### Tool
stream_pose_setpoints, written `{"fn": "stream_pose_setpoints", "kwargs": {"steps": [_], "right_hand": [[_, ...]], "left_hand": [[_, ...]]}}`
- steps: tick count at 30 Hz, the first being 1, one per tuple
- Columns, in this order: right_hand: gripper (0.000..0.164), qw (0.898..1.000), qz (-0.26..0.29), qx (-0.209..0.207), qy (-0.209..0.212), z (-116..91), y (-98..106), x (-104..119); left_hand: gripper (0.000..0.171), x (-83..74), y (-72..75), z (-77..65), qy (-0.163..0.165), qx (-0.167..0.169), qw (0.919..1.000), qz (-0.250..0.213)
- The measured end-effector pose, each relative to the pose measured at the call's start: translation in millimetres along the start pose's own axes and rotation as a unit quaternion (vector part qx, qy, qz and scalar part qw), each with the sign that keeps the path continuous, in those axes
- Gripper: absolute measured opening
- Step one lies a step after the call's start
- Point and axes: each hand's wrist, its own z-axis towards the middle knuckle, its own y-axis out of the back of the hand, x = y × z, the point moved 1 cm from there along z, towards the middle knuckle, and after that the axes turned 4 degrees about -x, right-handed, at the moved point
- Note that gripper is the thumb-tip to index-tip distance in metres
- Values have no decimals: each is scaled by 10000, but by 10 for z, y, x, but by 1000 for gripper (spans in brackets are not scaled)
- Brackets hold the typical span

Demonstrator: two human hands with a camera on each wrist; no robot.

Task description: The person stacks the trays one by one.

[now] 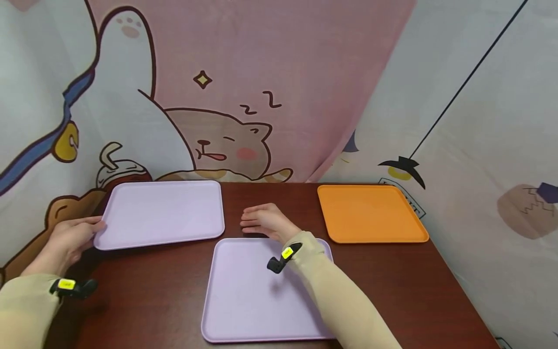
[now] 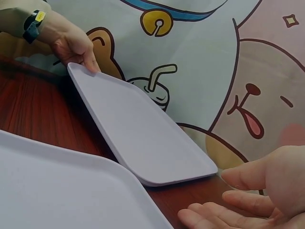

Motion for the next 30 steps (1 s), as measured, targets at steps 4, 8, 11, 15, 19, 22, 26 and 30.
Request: {"fn": "stream_pose_setpoints", "kwargs": {"steps": [4,8,11,15,19,22,26,30], "right_hand": [[45,10000,42,-38,-23,55,-26,-31],[43,9999,62,-55,-72,102,-27,-58],[42,9999,87,-43,-134,123,-22,-72],[41,9998,119,-41,-167,158,-22,-88],[39,9997,161,-17,-186,174,-45,-86],[36,9997,183,25,-171,169,-71,-83],[31,9997,202,100,-136,159,-113,-85],[32,9995,249,133,-155,156,-149,-83]], "left_hand": [[60,-22,-43,-16,-56,8,9997,-237],[60,-48,-78,-19,-15,54,9991,-421],[60,-83,-106,-30,20,110,9988,-471],[60,-129,-146,-51,-78,217,9988,-435],[59,-173,-184,-74,-158,281,9988,-375],[58,-207,-211,-93,-148,322,9984,-449],[59,-247,-234,-124,-123,377,9974,-595],[60,-261,-222,-147,-157,422,9970,-635]]}}
